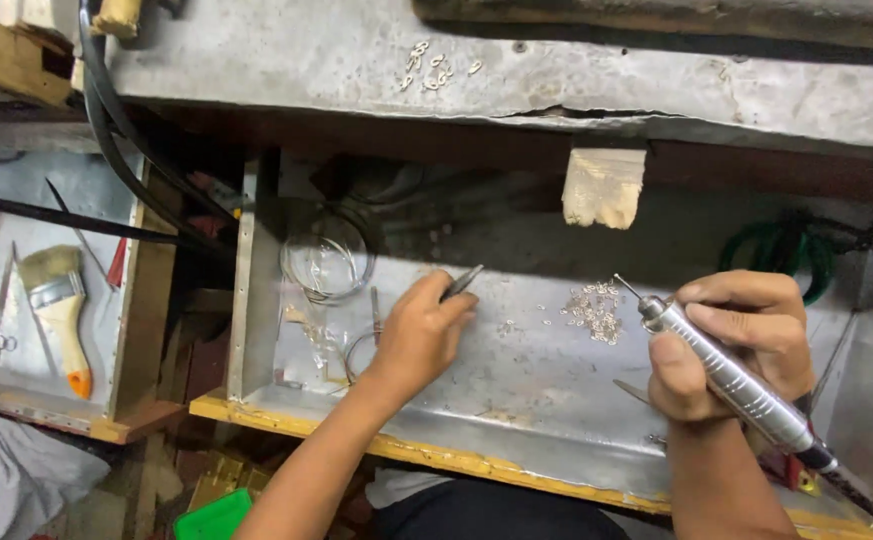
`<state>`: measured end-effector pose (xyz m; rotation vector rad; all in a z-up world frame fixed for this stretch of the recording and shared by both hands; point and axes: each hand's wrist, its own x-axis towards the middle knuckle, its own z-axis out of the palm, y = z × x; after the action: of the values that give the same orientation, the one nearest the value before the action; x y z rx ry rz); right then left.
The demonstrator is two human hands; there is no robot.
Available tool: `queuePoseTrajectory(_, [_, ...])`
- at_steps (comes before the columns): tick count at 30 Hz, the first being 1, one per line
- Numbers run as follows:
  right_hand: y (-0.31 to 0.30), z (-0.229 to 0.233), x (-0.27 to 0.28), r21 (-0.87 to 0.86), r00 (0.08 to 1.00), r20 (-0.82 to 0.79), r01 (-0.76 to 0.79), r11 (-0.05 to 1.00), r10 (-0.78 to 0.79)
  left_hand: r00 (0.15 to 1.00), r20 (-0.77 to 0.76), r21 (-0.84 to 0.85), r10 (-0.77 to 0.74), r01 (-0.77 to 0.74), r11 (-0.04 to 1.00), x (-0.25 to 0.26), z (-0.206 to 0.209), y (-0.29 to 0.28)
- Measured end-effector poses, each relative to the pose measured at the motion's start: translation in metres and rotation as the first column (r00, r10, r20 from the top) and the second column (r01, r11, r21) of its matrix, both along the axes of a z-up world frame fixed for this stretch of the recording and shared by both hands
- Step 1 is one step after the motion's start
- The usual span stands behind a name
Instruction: Using a handheld rotary tool to sand and smooth small jewelry components on a metalworking bench.
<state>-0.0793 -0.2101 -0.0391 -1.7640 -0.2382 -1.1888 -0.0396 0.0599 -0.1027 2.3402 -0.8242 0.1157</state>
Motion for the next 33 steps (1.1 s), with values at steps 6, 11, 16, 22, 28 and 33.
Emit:
queuePoseTrajectory(6, [0.005,0.002,-0.002,-0.057,0.996,-0.078,-0.041,0.998,0.036,0.993,-0.033,0.052,-0.117,0.119,0.992,-0.008,-0.02,-0.012])
queuePoseTrajectory(11, [0.013,0.004,-0.001,-0.056,0.995,-0.096,-0.045,0.997,0.039,0.99,-0.021,0.011,-0.139,0.139,0.99,-0.007,-0.023,-0.016])
queuePoseTrajectory(16, [0.016,0.005,-0.003,-0.086,0.99,-0.127,-0.063,0.994,0.052,0.99,-0.008,-0.006,-0.138,0.138,0.99,-0.009,-0.024,-0.023])
queuePoseTrajectory(22, [0.021,0.006,0.003,-0.124,0.983,-0.117,-0.154,0.98,0.14,0.981,0.063,0.177,-0.185,0.172,0.969,-0.014,-0.027,-0.027])
queuePoseTrajectory(28, [0.036,0.029,0.004,-0.021,0.957,-0.156,-0.25,0.968,0.244,0.962,0.236,0.206,-0.137,0.088,0.974,-0.014,-0.029,-0.026])
queuePoseTrajectory(33, [0.039,0.045,0.009,-0.228,0.895,-0.295,-0.405,0.885,0.333,0.986,-0.116,-0.338,0.121,-0.154,0.928,-0.011,0.045,-0.027])
